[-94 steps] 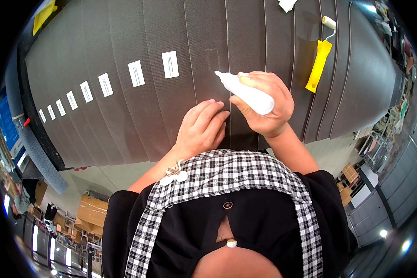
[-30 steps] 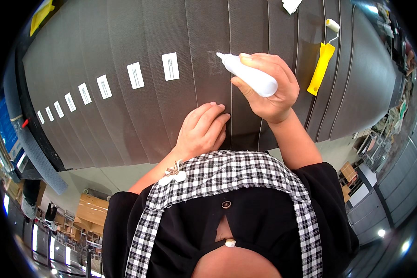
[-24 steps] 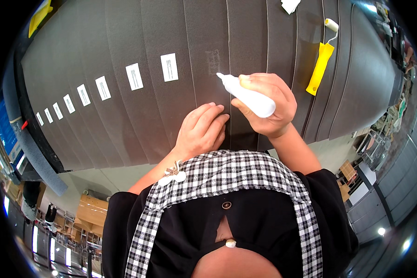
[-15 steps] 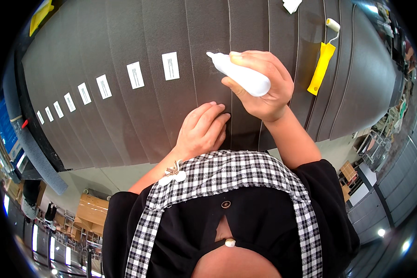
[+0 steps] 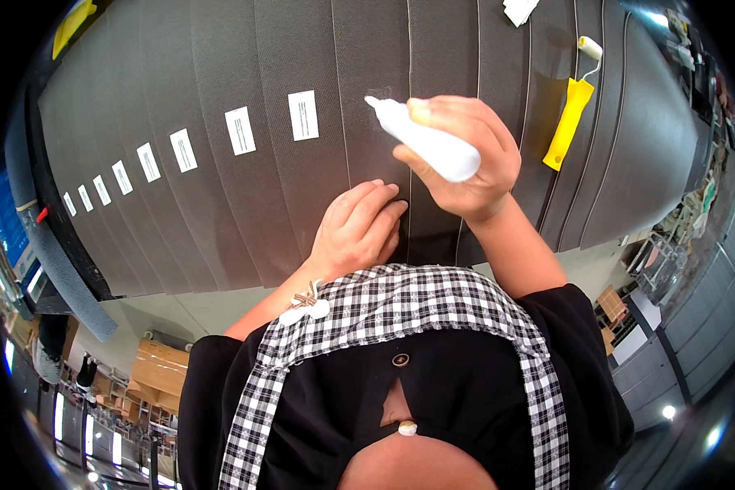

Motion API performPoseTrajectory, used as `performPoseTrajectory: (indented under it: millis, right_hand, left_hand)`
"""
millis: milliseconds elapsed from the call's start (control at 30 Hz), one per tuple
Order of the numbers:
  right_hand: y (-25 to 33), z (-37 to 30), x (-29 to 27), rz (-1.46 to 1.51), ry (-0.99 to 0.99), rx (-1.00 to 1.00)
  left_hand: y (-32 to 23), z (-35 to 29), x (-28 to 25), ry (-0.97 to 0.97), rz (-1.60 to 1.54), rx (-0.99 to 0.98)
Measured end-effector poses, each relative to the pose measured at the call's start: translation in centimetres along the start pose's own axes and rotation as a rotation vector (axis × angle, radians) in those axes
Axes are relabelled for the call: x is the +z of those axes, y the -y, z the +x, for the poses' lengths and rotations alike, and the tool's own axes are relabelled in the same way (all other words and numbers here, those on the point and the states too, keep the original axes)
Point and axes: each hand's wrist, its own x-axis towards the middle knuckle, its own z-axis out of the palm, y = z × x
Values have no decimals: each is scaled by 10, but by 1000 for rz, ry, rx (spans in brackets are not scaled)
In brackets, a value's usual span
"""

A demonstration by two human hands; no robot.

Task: The person applies adhesive from a bottle onto a large curved surface and then places small rectangular labels onto the adhesive, pressing them down with a roller tool.

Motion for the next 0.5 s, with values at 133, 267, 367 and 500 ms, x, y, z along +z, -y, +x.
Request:
performPoseTrajectory:
  millis: [133, 267, 367, 500]
  right_hand:
    - [3, -7, -3, -1, 27, 25]
    - [13, -32, -14, 62, 128, 71]
    - [11, -32, -15, 67, 106, 59]
    - [13, -28, -17, 27, 23, 114]
  left_hand:
    - [1, 0, 1, -10, 3, 8]
    - [4, -1, 3, -38, 5, 27]
    - [3, -3, 4, -26, 3, 16]
    - [2, -6, 5, 0, -12, -9]
